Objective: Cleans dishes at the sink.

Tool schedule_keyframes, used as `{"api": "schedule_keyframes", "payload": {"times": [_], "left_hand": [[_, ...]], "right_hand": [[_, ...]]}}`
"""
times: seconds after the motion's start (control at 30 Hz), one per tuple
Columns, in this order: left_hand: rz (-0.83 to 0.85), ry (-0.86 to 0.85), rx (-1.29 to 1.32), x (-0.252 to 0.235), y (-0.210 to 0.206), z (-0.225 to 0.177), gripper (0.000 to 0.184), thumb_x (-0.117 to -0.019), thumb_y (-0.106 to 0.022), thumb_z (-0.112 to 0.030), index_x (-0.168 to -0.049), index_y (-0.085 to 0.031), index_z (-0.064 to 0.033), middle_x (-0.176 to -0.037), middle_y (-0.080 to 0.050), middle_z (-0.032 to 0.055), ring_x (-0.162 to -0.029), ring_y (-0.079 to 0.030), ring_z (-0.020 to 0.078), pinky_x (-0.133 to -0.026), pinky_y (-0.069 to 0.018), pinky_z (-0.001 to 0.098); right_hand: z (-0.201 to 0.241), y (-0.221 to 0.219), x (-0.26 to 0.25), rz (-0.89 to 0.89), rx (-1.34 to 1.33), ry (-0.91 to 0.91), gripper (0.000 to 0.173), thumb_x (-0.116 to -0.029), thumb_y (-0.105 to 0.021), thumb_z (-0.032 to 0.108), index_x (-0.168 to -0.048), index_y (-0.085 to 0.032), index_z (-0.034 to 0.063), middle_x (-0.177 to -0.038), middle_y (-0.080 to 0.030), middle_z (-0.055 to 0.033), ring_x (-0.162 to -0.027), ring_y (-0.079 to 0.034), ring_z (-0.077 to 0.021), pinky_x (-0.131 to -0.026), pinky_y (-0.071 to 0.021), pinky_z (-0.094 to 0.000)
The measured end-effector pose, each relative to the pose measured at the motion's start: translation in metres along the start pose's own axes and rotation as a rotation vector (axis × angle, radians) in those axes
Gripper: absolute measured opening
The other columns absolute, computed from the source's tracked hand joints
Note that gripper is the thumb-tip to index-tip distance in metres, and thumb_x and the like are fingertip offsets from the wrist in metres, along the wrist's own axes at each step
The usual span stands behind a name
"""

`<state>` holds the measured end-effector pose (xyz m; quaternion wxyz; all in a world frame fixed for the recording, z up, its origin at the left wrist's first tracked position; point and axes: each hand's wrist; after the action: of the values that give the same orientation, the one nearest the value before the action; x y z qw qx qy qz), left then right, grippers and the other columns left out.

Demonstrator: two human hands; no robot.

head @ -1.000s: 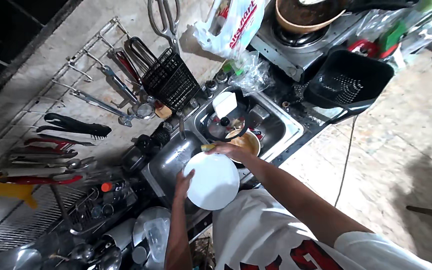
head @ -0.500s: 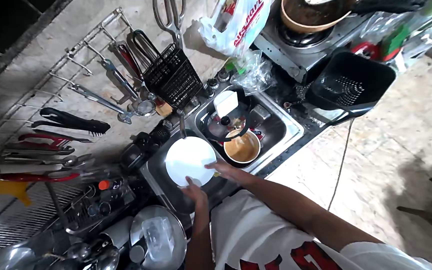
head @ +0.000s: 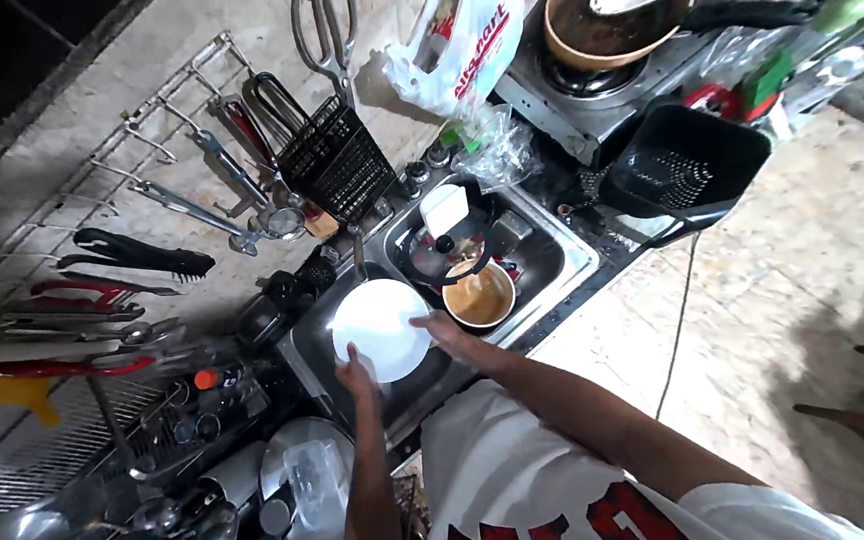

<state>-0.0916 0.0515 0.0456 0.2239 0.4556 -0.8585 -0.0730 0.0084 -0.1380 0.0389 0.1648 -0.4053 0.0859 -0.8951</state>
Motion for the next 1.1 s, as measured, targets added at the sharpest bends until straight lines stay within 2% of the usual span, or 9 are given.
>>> {"api": "schedule_keyframes", "payload": {"times": [0.17, 0.3, 0.4, 0.5, 0.6, 0.7, 0.83, 0.97, 1.1], "left_hand": [[-0.216, 0.12, 0.09, 0.038, -0.03, 0.026, 0.048, -0.1023, -0.064, -0.02, -0.14, -0.051, 0.0062, -0.128, -0.062, 0.0262, -0.113, -0.064, 0.0303, -0.099, -0.0533, 0.0457], [-0.163, 0.21, 0.211, 0.038, -0.02, 0.028, 0.053, -0.103, -0.062, -0.016, -0.148, -0.042, 0.0036, -0.139, -0.055, 0.026, -0.121, -0.059, 0.0307, -0.103, -0.0502, 0.0467], [-0.021, 0.342, 0.216, 0.037, -0.005, 0.022, 0.053, -0.103, -0.063, -0.02, -0.148, -0.043, -0.0007, -0.139, -0.056, 0.024, -0.121, -0.06, 0.0303, -0.101, -0.0517, 0.0489], [0.144, 0.463, 0.128, 0.049, -0.003, 0.012, 0.053, -0.1039, -0.061, -0.029, -0.148, -0.046, -0.0033, -0.137, -0.059, 0.0229, -0.122, -0.062, 0.0318, -0.1, -0.0535, 0.0522], [0.158, 0.423, 0.036, 0.06, -0.019, 0.008, 0.055, -0.1051, -0.058, -0.039, -0.145, -0.05, -0.0022, -0.139, -0.059, 0.0207, -0.127, -0.06, 0.0296, -0.105, -0.0516, 0.0505], [0.083, 0.334, -0.004, 0.046, -0.015, 0.005, 0.057, -0.1063, -0.055, -0.038, -0.149, -0.045, -0.0017, -0.147, -0.053, 0.0222, -0.135, -0.052, 0.0323, -0.112, -0.0444, 0.0518], [0.014, 0.277, -0.074, 0.015, 0.014, 0.022, 0.054, -0.1048, -0.059, -0.035, -0.147, -0.049, -0.0014, -0.139, -0.058, 0.024, -0.127, -0.059, 0.0335, -0.106, -0.0494, 0.0519], [0.052, 0.181, 0.006, 0.019, 0.028, 0.027, 0.054, -0.1034, -0.062, -0.023, -0.147, -0.045, 0.0023, -0.137, -0.058, 0.0245, -0.121, -0.061, 0.0293, -0.102, -0.0525, 0.0462], [0.058, 0.092, 0.089, 0.028, 0.025, 0.021, 0.059, -0.1031, -0.061, -0.013, -0.153, -0.033, 0.0036, -0.145, -0.05, 0.0263, -0.126, -0.057, 0.0284, -0.106, -0.0502, 0.0431]], "right_hand": [[-0.027, -0.028, 0.031, 0.038, 0.051, -0.255, 0.052, -0.0849, -0.078, 0.011, -0.131, -0.057, -0.0019, -0.12, -0.067, -0.0195, -0.108, -0.067, -0.0285, -0.092, -0.0572, -0.0487], [-0.008, -0.029, 0.024, -0.128, -0.006, -0.042, 0.041, -0.085, -0.076, 0.004, -0.122, -0.061, -0.0048, -0.113, -0.068, -0.0197, -0.102, -0.067, -0.0268, -0.089, -0.0569, -0.0461], [0.015, -0.027, 0.014, 0.015, -0.211, 0.094, 0.047, -0.108, -0.051, 0.039, -0.137, -0.056, 0.0013, -0.124, -0.069, -0.0157, -0.114, -0.068, -0.0241, -0.098, -0.0582, -0.0449], [0.027, -0.03, 0.02, 0.135, -0.425, 0.013, 0.074, -0.1054, -0.021, 0.067, -0.148, -0.052, 0.0144, -0.135, -0.066, -0.0111, -0.124, -0.064, -0.0231, -0.103, -0.0543, -0.0485], [0.019, -0.03, 0.075, 0.091, -0.157, -0.038, 0.045, -0.115, -0.024, 0.021, -0.146, -0.049, -0.0003, -0.136, -0.062, -0.014, -0.12, -0.06, -0.0112, -0.103, -0.0497, -0.0272], [0.0, -0.045, 0.061, 0.207, -0.418, -0.204, 0.05, -0.114, -0.018, 0.036, -0.136, -0.052, 0.0064, -0.116, -0.066, -0.0119, -0.102, -0.064, -0.018, -0.088, -0.055, -0.037], [0.017, -0.035, 0.038, 0.351, -0.399, -0.109, 0.068, -0.1061, -0.032, 0.064, -0.146, -0.052, 0.0122, -0.13, -0.067, -0.0123, -0.117, -0.066, -0.0253, -0.097, -0.0564, -0.0482], [0.031, -0.019, 0.014, 0.063, 0.156, 0.058, 0.05, -0.0925, -0.074, 0.017, -0.137, -0.057, 0.0008, -0.126, -0.067, -0.0179, -0.114, -0.067, -0.025, -0.099, -0.0566, -0.0445], [0.037, -0.015, -0.002, -0.222, 0.803, 0.182, 0.056, -0.097, -0.069, 0.045, -0.127, -0.064, -0.0021, -0.118, -0.069, -0.0245, -0.115, -0.066, -0.039, -0.104, -0.0506, -0.0554]]}}
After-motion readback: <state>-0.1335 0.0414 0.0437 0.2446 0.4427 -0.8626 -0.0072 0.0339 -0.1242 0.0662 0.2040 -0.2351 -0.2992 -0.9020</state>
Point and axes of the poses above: each hand's wrist, its own x-axis away from the middle knuckle, its own y-axis out of the back of the hand, z = x × y
